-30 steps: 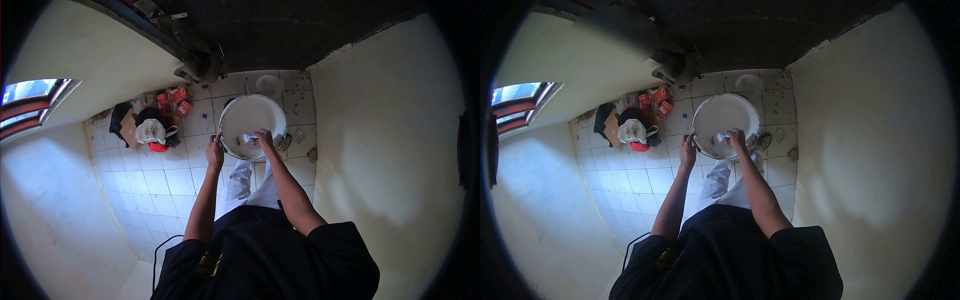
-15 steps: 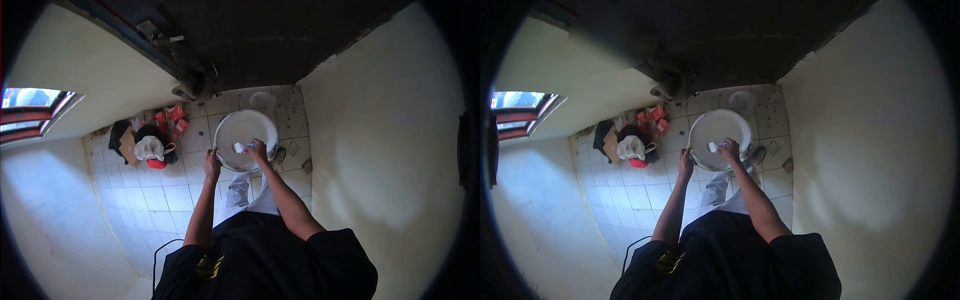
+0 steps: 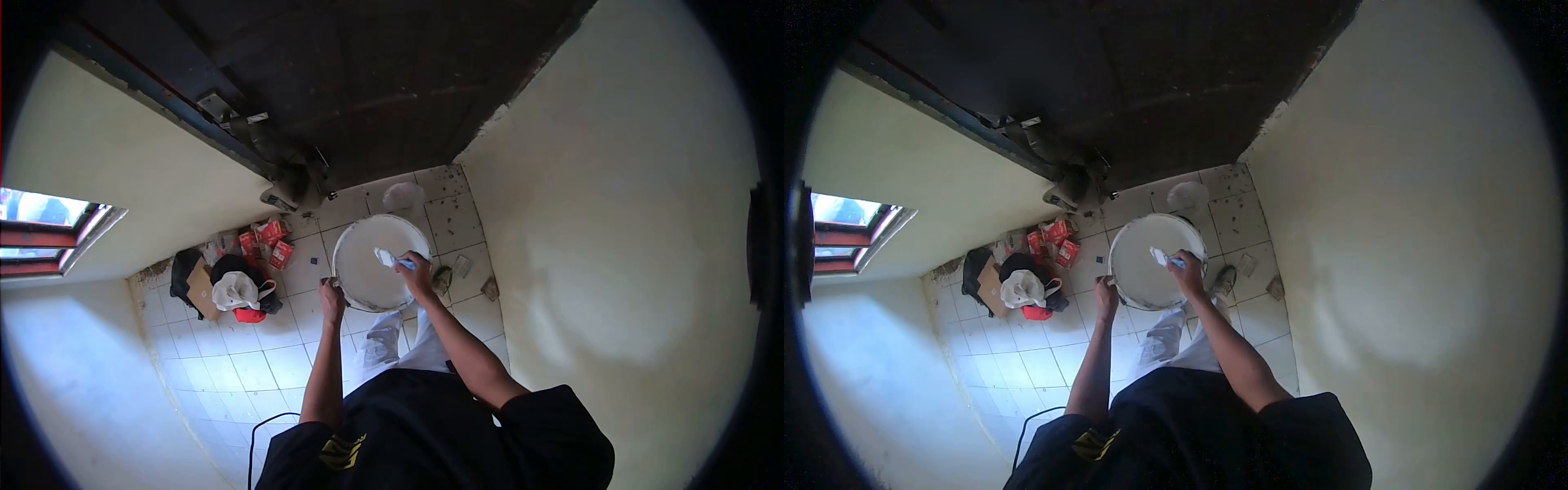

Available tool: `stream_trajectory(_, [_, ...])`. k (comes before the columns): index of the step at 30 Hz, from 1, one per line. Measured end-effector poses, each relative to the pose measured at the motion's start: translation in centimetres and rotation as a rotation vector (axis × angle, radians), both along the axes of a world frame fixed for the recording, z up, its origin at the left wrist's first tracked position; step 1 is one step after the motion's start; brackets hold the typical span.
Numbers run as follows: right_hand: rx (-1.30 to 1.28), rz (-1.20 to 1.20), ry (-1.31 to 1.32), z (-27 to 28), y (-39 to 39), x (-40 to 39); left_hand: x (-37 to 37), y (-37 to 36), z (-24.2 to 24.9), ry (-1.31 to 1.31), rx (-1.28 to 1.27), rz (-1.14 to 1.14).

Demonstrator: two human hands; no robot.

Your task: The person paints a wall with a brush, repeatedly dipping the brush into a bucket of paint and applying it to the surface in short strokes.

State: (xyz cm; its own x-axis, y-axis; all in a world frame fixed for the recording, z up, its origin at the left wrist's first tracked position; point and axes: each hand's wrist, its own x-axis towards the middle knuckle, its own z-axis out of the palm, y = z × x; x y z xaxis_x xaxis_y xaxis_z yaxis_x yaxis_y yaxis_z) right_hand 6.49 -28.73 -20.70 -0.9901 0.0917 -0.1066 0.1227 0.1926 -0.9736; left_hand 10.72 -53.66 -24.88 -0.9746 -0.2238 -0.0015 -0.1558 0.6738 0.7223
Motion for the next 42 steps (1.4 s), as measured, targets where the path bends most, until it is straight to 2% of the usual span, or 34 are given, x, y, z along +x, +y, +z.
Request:
stream_trajectory(1, [0.004, -0.013, -0.005, -0.4, 0.0, 0.7, 0.7, 0.2, 0.1, -0.005, 0.004, -0.013])
stream_trajectory(3, [0.341, 0.086, 0.212, -0.5, -0.2, 0.6, 0.0, 0.1, 0.3, -0.102, -0.032, 0.006])
stream_trajectory(5, [0.289, 0.11, 0.187, -0.9, -0.1, 0.8, 0.0, 0.3, 0.1, -0.15, -0.023, 0.017])
stream_trajectory(8, [0.325, 0.045, 0.194, -1.8, -0.9, 1.4, -0.2, -0.1, 0.2, -0.043, -0.002, -0.061])
stream_trajectory(13, [0.327, 0.081, 0.174, -0.7, -0.9, 1.8, 0.6, 0.9, 0.8, -0.126, -0.181, -0.105])
stream_trajectory(14, [0.315, 0.077, 0.16, -0.6, -1.1, 1.9, 0.8, 0.7, 0.9, -0.072, -0.132, -0.159])
stream_trajectory(17, [0.281, 0.06, 0.094, 0.0, -1.3, 1.9, 0.6, 1.8, 1.2, 0.003, -0.229, -0.143])
stream_trajectory(21, [0.283, 0.032, 0.167, 0.1, -1.5, 1.9, 0.9, 3.0, 1.2, -0.064, -0.253, -0.091])
stream_trajectory(22, [0.28, 0.027, 0.173, -0.1, -1.4, 1.8, 0.7, 3.3, 1.9, -0.164, -0.254, -0.085])
stream_trajectory(25, [0.286, 0.014, 0.159, 0.5, -1.1, 2.1, 0.6, 4.5, 3.0, -0.156, -0.28, -0.069])
stream_trajectory(31, [0.29, -0.009, 0.158, 1.9, 0.2, 2.8, -1.3, 5.9, 4.6, -0.019, -0.075, -0.068])
stream_trajectory(34, [0.009, -0.043, 0.067, 1.6, 0.2, 3.2, -2.6, 7.0, 5.9, 0.05, 0.073, -0.043])
stream_trajectory(35, [0.015, -0.049, 0.083, 1.3, 0.2, 3.4, -3.2, 7.5, 6.4, 0.111, 0.139, -0.029])
stream_trajectory(38, [-0.48, -0.251, -0.105, 4.7, -0.1, 3.6, -4.7, 8.4, 7.7, 0.113, 0.182, 0.026])
stream_trajectory(39, [-0.481, -0.26, -0.094, 4.8, 0.0, 3.7, -5.0, 8.7, 8.3, 0.121, 0.184, 0.014])
stream_trajectory(41, [-0.721, -0.408, -0.092, 5.1, 0.8, 3.9, -5.9, 9.6, 9.5, 0.106, 0.427, 0.145])
stream_trajectory(42, [-0.719, -0.425, -0.07, 6.0, 1.5, 3.9, -6.2, 10.3, 11.1, 0.21, 0.383, 0.137])
